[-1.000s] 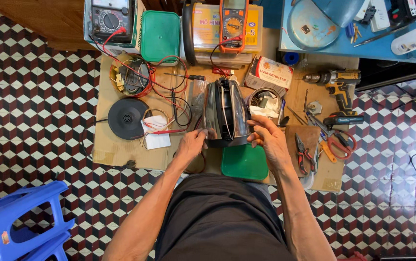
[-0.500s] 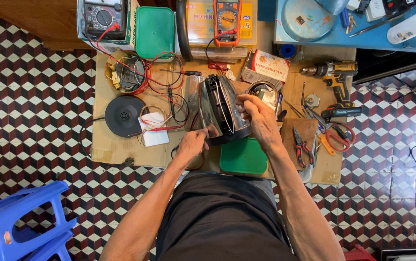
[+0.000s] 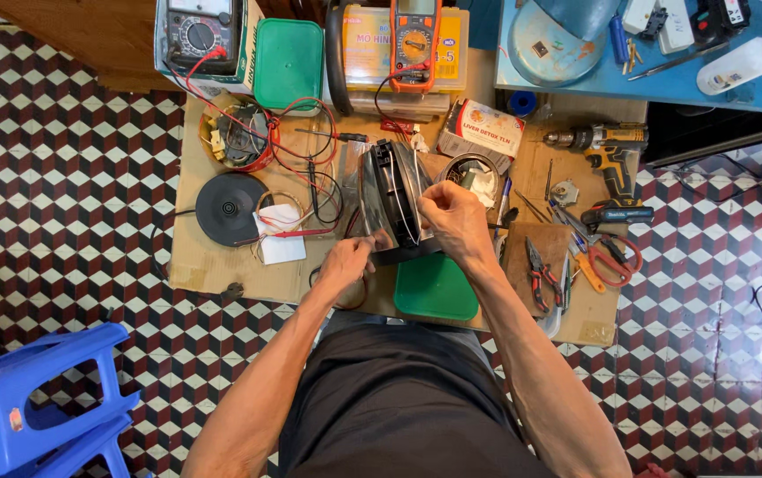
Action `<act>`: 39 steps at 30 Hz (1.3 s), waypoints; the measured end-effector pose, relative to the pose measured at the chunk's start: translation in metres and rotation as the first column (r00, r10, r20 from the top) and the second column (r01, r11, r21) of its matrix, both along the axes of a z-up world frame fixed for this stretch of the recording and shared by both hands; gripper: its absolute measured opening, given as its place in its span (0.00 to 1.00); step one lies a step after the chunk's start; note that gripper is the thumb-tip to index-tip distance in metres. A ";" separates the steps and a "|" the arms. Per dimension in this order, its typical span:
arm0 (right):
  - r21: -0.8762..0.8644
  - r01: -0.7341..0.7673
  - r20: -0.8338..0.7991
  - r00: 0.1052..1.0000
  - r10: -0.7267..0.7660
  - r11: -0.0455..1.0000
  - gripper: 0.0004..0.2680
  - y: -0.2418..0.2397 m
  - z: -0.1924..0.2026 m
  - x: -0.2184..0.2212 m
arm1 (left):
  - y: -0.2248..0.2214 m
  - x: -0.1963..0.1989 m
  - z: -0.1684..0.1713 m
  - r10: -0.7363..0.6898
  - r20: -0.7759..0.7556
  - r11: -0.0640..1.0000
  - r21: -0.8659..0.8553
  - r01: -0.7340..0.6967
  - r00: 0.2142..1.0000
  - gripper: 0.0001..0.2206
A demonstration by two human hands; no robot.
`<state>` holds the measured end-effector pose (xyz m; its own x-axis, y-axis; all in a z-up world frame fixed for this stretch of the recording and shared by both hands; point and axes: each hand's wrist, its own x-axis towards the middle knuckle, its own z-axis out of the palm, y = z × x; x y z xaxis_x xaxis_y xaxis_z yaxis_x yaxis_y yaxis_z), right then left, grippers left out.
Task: The person repairs a stainless steel electric kettle by stripping wires, connecting them to a white plastic connector, and securing the assembly with a cordless drill. The person uses pliers, a drill, and various small parts from a container on the workbench.
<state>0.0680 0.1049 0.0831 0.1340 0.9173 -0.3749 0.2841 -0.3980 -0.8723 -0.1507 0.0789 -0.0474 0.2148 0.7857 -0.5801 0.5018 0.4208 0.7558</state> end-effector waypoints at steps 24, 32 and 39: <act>0.325 -0.142 0.352 0.936 0.020 0.935 0.05 -0.005 0.015 -0.064 | 0.024 -0.031 -0.007 -0.274 0.091 0.961 0.000 0.276 0.957 0.34; 0.292 -0.096 0.325 0.946 -0.004 0.952 0.05 0.007 0.014 -0.073 | 0.032 -0.031 0.022 0.035 0.186 0.993 0.104 -0.055 0.982 0.22; 0.345 -0.132 0.329 0.944 0.012 0.929 0.05 0.013 0.003 -0.078 | 0.074 -0.011 0.060 0.228 0.460 0.953 0.076 -0.294 0.858 0.21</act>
